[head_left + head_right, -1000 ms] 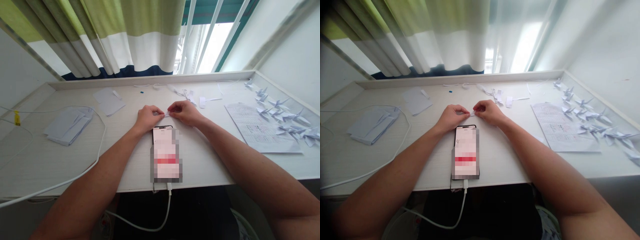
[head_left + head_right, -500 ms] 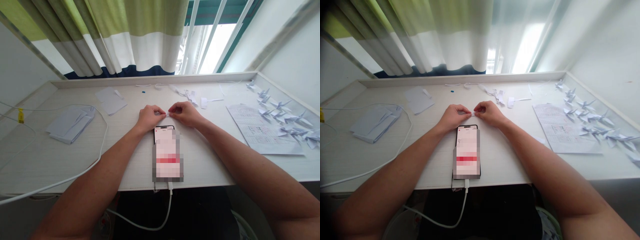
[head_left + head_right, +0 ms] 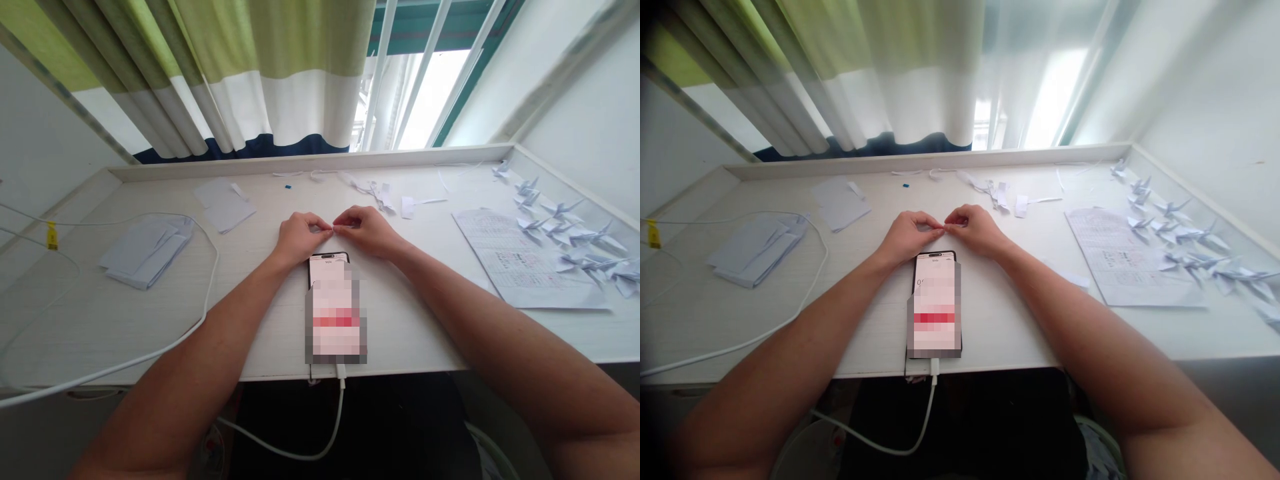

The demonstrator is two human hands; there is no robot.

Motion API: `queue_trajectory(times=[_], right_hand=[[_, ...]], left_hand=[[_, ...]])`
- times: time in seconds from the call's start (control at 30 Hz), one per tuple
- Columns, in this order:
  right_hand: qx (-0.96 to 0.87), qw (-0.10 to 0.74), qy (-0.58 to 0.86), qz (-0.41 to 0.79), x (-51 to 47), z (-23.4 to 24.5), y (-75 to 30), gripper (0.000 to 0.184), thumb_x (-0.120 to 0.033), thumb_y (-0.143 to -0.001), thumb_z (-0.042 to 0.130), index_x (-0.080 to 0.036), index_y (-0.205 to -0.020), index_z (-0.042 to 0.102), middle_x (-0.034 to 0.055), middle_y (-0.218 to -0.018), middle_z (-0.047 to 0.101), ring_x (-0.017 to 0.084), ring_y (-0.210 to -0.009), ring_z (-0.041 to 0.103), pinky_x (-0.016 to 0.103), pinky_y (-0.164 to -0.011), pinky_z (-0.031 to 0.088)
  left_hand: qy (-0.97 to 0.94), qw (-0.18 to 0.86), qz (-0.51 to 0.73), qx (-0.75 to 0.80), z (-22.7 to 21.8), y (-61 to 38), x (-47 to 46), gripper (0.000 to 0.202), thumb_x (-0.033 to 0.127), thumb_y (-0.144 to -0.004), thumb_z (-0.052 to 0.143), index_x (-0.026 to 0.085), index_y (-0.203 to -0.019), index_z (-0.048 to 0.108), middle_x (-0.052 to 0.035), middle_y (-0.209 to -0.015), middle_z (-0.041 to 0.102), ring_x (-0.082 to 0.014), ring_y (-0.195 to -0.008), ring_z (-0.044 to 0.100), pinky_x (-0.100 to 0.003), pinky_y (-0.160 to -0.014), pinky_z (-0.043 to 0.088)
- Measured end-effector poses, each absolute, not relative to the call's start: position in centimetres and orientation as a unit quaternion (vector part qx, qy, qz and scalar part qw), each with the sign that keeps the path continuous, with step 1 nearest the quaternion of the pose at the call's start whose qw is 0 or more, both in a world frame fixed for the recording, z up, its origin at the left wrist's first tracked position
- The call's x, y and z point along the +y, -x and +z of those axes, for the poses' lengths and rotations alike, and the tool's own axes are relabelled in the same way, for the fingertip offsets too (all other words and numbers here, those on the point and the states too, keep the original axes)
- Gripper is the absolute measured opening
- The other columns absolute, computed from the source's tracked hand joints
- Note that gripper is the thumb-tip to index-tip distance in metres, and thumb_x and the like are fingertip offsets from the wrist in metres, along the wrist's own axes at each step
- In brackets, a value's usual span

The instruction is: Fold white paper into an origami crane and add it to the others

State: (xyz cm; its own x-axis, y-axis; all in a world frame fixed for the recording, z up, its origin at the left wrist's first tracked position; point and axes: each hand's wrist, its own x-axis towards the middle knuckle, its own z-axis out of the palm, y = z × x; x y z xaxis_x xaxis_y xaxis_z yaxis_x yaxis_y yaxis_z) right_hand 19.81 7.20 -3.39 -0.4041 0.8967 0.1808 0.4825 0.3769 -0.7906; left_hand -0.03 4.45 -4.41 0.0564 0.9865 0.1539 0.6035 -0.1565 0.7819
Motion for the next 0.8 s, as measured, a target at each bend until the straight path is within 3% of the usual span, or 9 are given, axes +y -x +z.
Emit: queue_trajectory(times=[0.27, 0.8], right_hand=[[-0.783, 0.303, 0.449, 0.305, 7.0, -3.6, -19.5, 0.008, -0.020, -0.088, 0.076, -0.019, -0.088, 0.084, 0.0102, -0.106, 0.073, 0.021, -0.090, 0.070, 0.037, -0.089, 0.057], [-0.785, 0.304, 0.444, 0.306, 7.3, -4.0, -19.5, 0.008, -0.018, -0.087, 0.077, -0.019, -0.090, 0.084, 0.0099, -0.106, 0.074, 0.021, -0.091, 0.071, 0.034, -0.086, 0.057]], left_hand=[[-0.644, 0.370, 0.356, 0.567, -3.4, 1.1, 4.2, 0.022, 0.038, -0.083, 0.074, 0.018, -0.089, 0.082, -0.0076, -0.094, 0.082, -0.0257, -0.092, 0.074, -0.037, -0.087, 0.054], [-0.672, 0.340, 0.355, 0.553, -3.4, 1.0, 4.0, 0.019, 0.032, -0.075, 0.079, 0.018, -0.088, 0.080, -0.0071, -0.093, 0.081, -0.0247, -0.093, 0.072, -0.038, -0.090, 0.053]])
